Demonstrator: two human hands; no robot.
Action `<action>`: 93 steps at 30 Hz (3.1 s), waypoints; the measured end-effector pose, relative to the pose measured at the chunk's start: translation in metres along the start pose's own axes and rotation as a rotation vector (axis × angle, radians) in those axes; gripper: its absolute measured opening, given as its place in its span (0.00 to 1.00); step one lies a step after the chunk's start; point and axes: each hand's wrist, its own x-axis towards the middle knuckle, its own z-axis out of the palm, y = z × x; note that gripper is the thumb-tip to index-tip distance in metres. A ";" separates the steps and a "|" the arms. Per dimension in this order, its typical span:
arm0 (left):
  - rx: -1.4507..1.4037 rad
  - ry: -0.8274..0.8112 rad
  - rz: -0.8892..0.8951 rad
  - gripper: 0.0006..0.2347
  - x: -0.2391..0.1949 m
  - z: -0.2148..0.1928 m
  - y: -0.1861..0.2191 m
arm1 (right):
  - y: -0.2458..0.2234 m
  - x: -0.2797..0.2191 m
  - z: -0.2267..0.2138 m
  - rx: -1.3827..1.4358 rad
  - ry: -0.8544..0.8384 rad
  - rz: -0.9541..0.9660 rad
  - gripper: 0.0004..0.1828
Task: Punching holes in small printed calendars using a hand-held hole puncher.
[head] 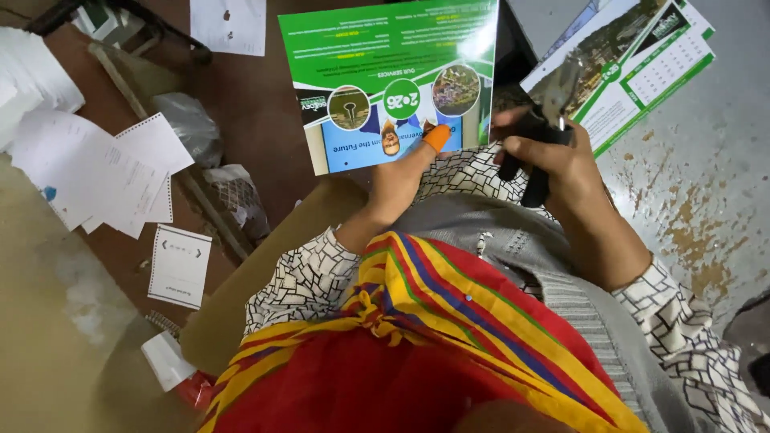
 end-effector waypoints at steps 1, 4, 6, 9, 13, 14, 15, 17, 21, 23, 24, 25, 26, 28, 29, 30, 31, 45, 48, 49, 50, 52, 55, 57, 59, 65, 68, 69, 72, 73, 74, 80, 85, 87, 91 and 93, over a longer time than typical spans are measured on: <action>0.003 0.007 -0.001 0.13 0.001 0.004 -0.004 | 0.000 -0.006 0.005 0.000 -0.008 0.002 0.23; -0.060 0.111 0.102 0.14 0.007 0.011 -0.012 | 0.009 -0.024 0.013 -0.069 0.012 0.061 0.21; -0.169 0.240 0.249 0.16 0.012 0.018 -0.016 | 0.031 -0.037 0.008 -0.082 -0.104 0.257 0.21; -0.690 0.152 0.311 0.15 0.021 0.013 0.014 | 0.031 -0.043 0.000 -0.302 -0.199 0.344 0.22; -0.652 0.145 0.255 0.14 0.013 0.016 -0.004 | 0.024 -0.047 -0.004 -0.438 -0.184 0.385 0.23; -0.758 0.128 0.279 0.13 0.016 0.015 0.004 | 0.026 -0.045 -0.005 -0.467 -0.176 0.399 0.23; -0.863 0.111 0.303 0.13 0.019 0.014 0.011 | 0.028 -0.043 -0.005 -0.496 -0.167 0.413 0.24; -0.748 0.179 0.317 0.14 0.024 0.019 0.027 | 0.028 -0.040 -0.004 -0.542 -0.193 0.379 0.23; -0.575 0.200 0.310 0.14 0.016 0.017 0.000 | 0.029 -0.038 0.000 -0.608 -0.217 0.301 0.20; -0.588 0.185 0.312 0.14 0.017 0.013 0.004 | 0.029 -0.038 0.000 -0.613 -0.216 0.289 0.21; -0.601 0.175 0.314 0.14 0.018 0.011 0.006 | 0.028 -0.037 0.001 -0.620 -0.218 0.277 0.21; -0.601 0.174 0.314 0.14 0.015 0.015 0.002 | 0.030 -0.037 -0.001 -0.619 -0.217 0.276 0.21; -0.498 0.234 0.281 0.14 0.010 0.021 -0.002 | 0.031 -0.037 -0.003 -0.616 -0.185 0.258 0.19; -0.397 0.295 0.246 0.15 0.007 0.025 -0.010 | 0.031 -0.038 -0.004 -0.614 -0.155 0.243 0.17; -0.412 0.394 0.179 0.15 0.008 0.025 -0.015 | 0.028 -0.038 -0.005 -0.551 -0.083 0.118 0.16; -0.427 0.490 0.108 0.14 0.010 0.025 -0.019 | 0.026 -0.040 -0.005 -0.485 -0.008 -0.004 0.16; -0.430 0.489 0.104 0.14 0.012 0.031 -0.006 | 0.026 -0.034 -0.007 -0.485 -0.006 0.000 0.16; -0.456 0.462 -0.150 0.11 0.017 0.054 0.030 | 0.027 0.001 0.000 -0.543 0.074 -0.693 0.21; -0.474 0.505 -0.163 0.10 0.021 0.058 0.035 | 0.029 0.000 -0.004 -0.591 0.045 -0.714 0.17; -0.473 0.507 -0.165 0.10 0.022 0.057 0.032 | 0.025 -0.001 -0.003 -0.589 0.043 -0.711 0.17; -0.459 0.507 -0.145 0.11 0.023 0.056 0.030 | 0.021 -0.003 -0.002 -0.611 0.024 -0.718 0.17; -0.445 0.508 -0.127 0.13 0.025 0.057 0.033 | 0.016 -0.004 0.000 -0.633 0.003 -0.722 0.18; -0.441 0.481 -0.106 0.12 0.028 0.057 0.042 | 0.014 -0.004 0.001 -0.665 -0.015 -0.694 0.17; -0.417 0.477 -0.092 0.12 0.024 0.053 0.031 | 0.015 -0.006 0.002 -0.694 -0.013 -0.669 0.17; -0.417 0.489 -0.083 0.11 0.026 0.055 0.039 | 0.014 -0.006 0.002 -0.703 -0.005 -0.657 0.17; -0.385 0.567 0.028 0.11 0.016 0.040 0.013 | 0.032 -0.015 -0.005 -0.734 -0.061 -0.404 0.16; -0.382 0.590 0.126 0.12 0.014 0.028 0.000 | 0.041 -0.018 -0.001 -0.773 -0.159 -0.128 0.17; -0.361 0.584 0.147 0.13 0.015 0.024 -0.004 | 0.045 -0.019 -0.001 -0.825 -0.202 -0.011 0.19; -0.360 0.542 0.216 0.15 0.026 0.030 0.039 | 0.040 -0.019 0.012 -0.842 -0.259 0.081 0.20; -0.360 0.538 0.214 0.15 0.023 0.027 0.025 | 0.040 -0.018 0.013 -0.840 -0.255 0.082 0.20; -0.264 0.538 0.213 0.14 0.020 0.023 0.011 | 0.040 -0.017 0.015 -0.839 -0.256 0.084 0.20; -0.092 0.546 0.194 0.15 0.016 0.025 0.008 | 0.040 -0.013 0.022 -0.777 -0.268 0.086 0.21; 0.003 0.557 0.156 0.17 0.012 0.035 0.032 | 0.040 -0.012 0.027 -0.745 -0.258 0.109 0.21; 0.076 0.527 0.134 0.15 0.012 0.038 0.048 | 0.047 -0.012 0.027 -0.740 -0.233 0.148 0.21; 0.028 0.545 0.127 0.15 0.014 0.039 0.035 | 0.045 -0.010 0.029 -0.739 -0.224 0.151 0.21; -0.049 0.580 0.130 0.14 0.014 0.039 0.028 | 0.043 -0.010 0.028 -0.752 -0.223 0.147 0.21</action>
